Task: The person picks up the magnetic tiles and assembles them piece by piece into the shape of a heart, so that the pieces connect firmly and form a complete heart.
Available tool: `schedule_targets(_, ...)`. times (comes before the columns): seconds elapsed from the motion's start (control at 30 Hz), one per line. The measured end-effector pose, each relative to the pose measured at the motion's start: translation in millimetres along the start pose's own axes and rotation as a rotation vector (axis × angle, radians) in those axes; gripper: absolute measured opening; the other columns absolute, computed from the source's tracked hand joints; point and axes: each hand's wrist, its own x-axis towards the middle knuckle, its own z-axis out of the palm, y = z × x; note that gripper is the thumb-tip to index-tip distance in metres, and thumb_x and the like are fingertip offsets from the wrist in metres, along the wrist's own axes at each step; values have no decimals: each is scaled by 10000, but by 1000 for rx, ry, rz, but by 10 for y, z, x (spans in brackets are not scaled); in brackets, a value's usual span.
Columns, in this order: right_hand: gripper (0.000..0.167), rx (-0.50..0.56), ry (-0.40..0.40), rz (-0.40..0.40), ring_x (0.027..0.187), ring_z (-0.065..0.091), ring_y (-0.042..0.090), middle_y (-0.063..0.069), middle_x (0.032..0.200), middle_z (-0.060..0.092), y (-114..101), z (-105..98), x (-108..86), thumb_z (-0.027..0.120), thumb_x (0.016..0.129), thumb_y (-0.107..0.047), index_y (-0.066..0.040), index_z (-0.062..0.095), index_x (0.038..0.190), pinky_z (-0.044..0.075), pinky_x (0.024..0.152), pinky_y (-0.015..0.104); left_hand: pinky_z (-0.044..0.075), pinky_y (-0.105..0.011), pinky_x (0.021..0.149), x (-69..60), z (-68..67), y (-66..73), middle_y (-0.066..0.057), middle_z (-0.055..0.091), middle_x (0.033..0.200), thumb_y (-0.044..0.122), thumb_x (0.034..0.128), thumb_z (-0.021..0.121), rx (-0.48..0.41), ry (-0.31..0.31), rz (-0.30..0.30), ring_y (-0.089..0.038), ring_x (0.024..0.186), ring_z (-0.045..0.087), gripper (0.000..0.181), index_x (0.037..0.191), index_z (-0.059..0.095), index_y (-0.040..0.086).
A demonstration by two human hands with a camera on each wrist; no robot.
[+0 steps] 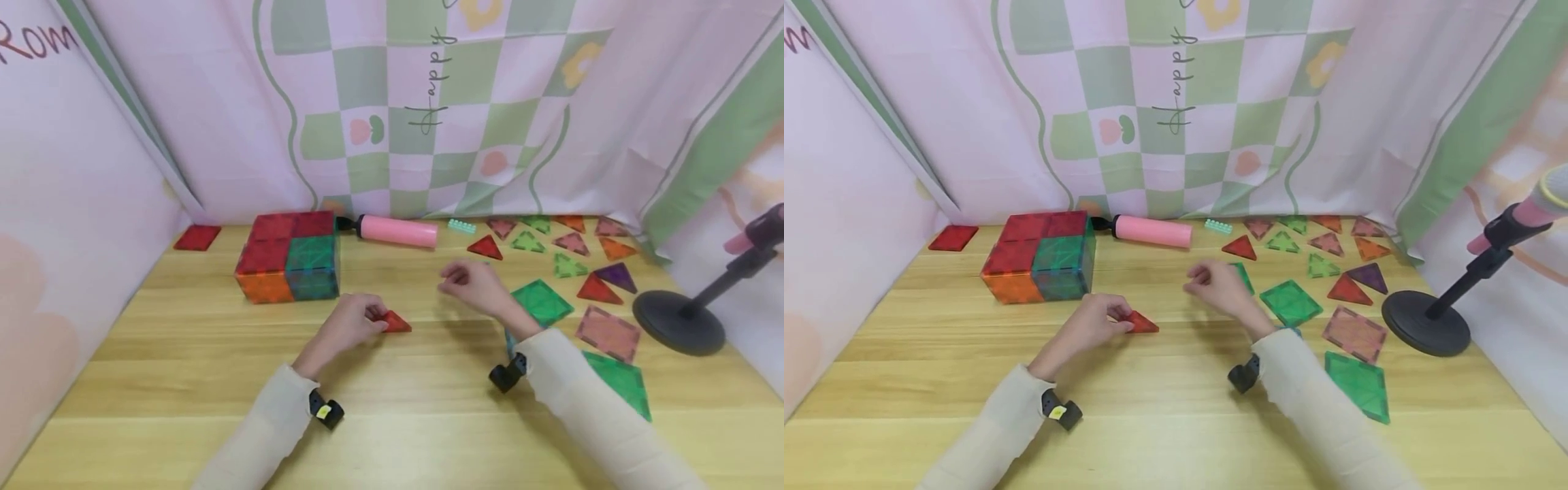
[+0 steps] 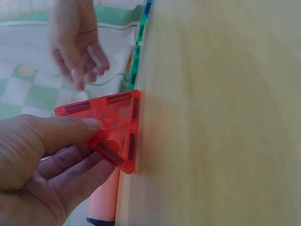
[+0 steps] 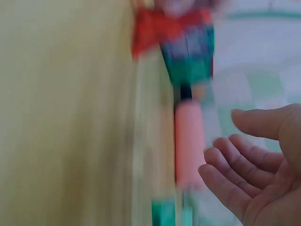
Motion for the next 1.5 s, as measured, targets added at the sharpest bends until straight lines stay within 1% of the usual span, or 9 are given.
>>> schedule_targets(0.13, 332, -51, 29, 108, 952, 617, 337, 245, 1041, 640, 300, -363, 31, 618, 918, -160, 86, 583, 1138, 512, 791, 391, 515, -230, 666, -7, -19, -26, -36, 705, 798, 50, 795, 747, -40, 4, -55, -101, 725, 630, 50, 820, 712, 76)
schedule_targets(0.4, 530, -260, 55, 316, 1026, 539, 479, 379, 1144, 535, 928, -996, -164, 622, 909, -247, 179, 492, 1197, 472, 829, 527, 506, -211, 626, -29, -18, -23, -34, 718, 761, 57, 775, 765, -56, 5, -60, -71, 668, 631, 41, 802, 735, 63)
schedule_targets(0.57, 393, -370, 44, 398, 555, 456, 270, 120, 597, 449, 1200, -1197, -358, 663, 857, -280, 48, 486, 732, 387, 533, 358, 505, -214, 624, -41, -15, -30, -22, 716, 753, 64, 775, 767, -43, -12, -53, -59, 655, 623, 38, 795, 736, 73)
schedule_targets(0.63, 405, -366, 8, 425, 467, 349, 162, -19, 503, 317, 1262, -1239, -416, 675, 839, -271, -53, 433, 600, 328, 489, 307, 504, -218, 625, -46, -22, -28, -17, 713, 746, 66, 774, 768, -29, -18, -50, -58, 649, 619, 40, 784, 732, 81)
schedule_targets(0.73, 424, -357, -53, 470, 437, 360, 139, -50, 453, 336, 1307, -1278, -490, 681, 831, -281, -91, 468, 517, 358, 482, 299, 502, -217, 621, -54, -24, -31, -14, 707, 735, 61, 771, 768, -17, -24, -48, -57, 641, 612, 51, 769, 723, 84)
schedule_targets(0.97, 410, -386, -93, 549, 523, 413, 187, -15, 527, 389, 1304, -1331, -505, 673, 840, -332, -71, 474, 595, 375, 525, 313, 500, -205, 616, -49, -27, -39, -32, 706, 742, 47, 774, 758, -56, -22, -33, -58, 648, 608, 41, 782, 720, 58)
schedule_targets(1.3, 456, -282, -48, 568, 508, 375, 158, -31, 526, 360, 1372, -1316, -459, 750, 769, -377, -70, 458, 603, 367, 500, 309, 492, -186, 604, 24, -92, -7, -34, 706, 738, 34, 771, 753, -22, -18, -1, -57, 639, 607, 58, 757, 707, 67)
schedule_targets(1.4, 384, -216, -14, 580, 557, 455, 184, 14, 581, 462, 1376, -1317, -477, 754, 784, -305, -21, 518, 679, 418, 517, 316, 495, -186, 608, 33, -71, 5, -39, 707, 742, 29, 769, 754, -28, -28, -1, -58, 639, 611, 63, 751, 706, 65)
schedule_targets(1.5, 316, -142, 21, 570, 708, 568, 282, 160, 803, 560, 1348, -1314, -480, 708, 832, -171, 75, 522, 900, 496, 601, 351, 495, -191, 615, 38, -40, -4, -37, 708, 741, 24, 774, 749, -39, -31, -6, -58, 638, 612, 60, 756, 708, 64)
